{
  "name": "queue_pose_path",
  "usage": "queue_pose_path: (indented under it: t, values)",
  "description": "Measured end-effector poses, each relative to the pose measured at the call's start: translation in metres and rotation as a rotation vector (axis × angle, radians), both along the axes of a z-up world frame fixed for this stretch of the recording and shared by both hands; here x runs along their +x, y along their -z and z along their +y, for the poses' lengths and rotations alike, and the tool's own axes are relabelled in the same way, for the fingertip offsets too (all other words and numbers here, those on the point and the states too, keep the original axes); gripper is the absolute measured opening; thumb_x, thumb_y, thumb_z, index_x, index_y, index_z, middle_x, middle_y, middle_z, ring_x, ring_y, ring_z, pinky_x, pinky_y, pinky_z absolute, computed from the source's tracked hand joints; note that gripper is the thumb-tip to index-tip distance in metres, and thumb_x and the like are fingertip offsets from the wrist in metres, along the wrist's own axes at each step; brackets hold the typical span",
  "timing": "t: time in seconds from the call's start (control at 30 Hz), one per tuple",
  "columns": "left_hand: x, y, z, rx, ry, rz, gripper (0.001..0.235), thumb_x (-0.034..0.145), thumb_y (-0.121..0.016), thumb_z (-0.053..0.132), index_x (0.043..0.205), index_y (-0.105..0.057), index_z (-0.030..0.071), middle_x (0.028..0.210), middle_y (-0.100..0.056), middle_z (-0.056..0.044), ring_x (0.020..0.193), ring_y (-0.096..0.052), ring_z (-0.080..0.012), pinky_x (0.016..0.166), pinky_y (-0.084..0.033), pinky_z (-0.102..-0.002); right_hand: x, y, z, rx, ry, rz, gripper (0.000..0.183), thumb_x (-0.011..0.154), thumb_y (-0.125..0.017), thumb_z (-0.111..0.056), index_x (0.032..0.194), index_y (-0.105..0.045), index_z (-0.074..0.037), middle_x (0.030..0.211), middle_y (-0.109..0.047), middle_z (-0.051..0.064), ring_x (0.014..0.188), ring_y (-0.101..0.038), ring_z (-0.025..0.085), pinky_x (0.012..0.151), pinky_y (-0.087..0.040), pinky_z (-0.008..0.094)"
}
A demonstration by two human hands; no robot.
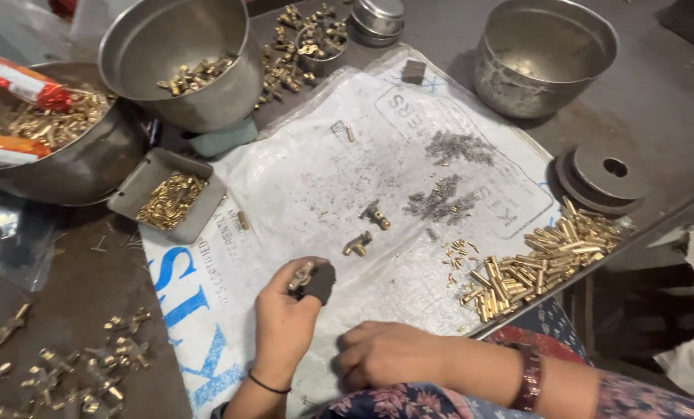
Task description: Assembling small metal components and pins into brass T-shaped fittings at a workbench.
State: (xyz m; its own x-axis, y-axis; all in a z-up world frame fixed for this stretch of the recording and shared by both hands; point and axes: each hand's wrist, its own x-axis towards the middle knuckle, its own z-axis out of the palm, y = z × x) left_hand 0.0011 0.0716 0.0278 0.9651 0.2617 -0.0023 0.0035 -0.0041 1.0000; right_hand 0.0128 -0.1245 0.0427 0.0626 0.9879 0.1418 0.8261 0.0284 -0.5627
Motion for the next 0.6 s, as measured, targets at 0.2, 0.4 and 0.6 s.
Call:
queue_pose_path:
  t: [0.2,0.4,0.6]
  values:
    - [0.0,-0.006,-0.002,0.009,0.14,0.085,0.037,0.077,-0.058,-0.01,0.107,-0.078,0.0,0.085,-0.073,-0.003,0.074,-0.062,-0.0077,0.064,-0.051,-0.022,0.016,-0.012,-0.081,-0.135,0.409,-0.092,0.021,0.084,-0.062,-0.017,0.1,-0.074,-0.01,0.113,-0.071,0.007,0.114,-0.06,0.032,0.096,-0.048,0.042]
    - [-0.006,0.017,-0.021,-0.055,0.426,0.316,0.025,0.082,-0.065,-0.003,0.104,-0.077,0.001,0.075,-0.07,-0.006,0.059,-0.061,-0.0138,0.053,-0.049,-0.028,0.039,-0.008,-0.183,0.041,1.308,-0.103,0.027,0.08,-0.069,-0.017,0.105,-0.077,-0.009,0.117,-0.07,0.008,0.107,-0.065,0.028,0.087,-0.056,0.038]
    - [-0.006,-0.007,-0.065,0.258,0.558,0.132,0.03,0.079,-0.067,0.004,0.107,-0.078,0.003,0.082,-0.076,-0.003,0.072,-0.067,-0.0084,0.064,-0.053,-0.024,0.037,0.018,-0.172,-0.146,1.363,-0.321,0.03,0.078,-0.079,-0.031,0.097,-0.078,-0.008,0.107,-0.072,0.009,0.107,-0.063,0.031,0.094,-0.051,0.041]
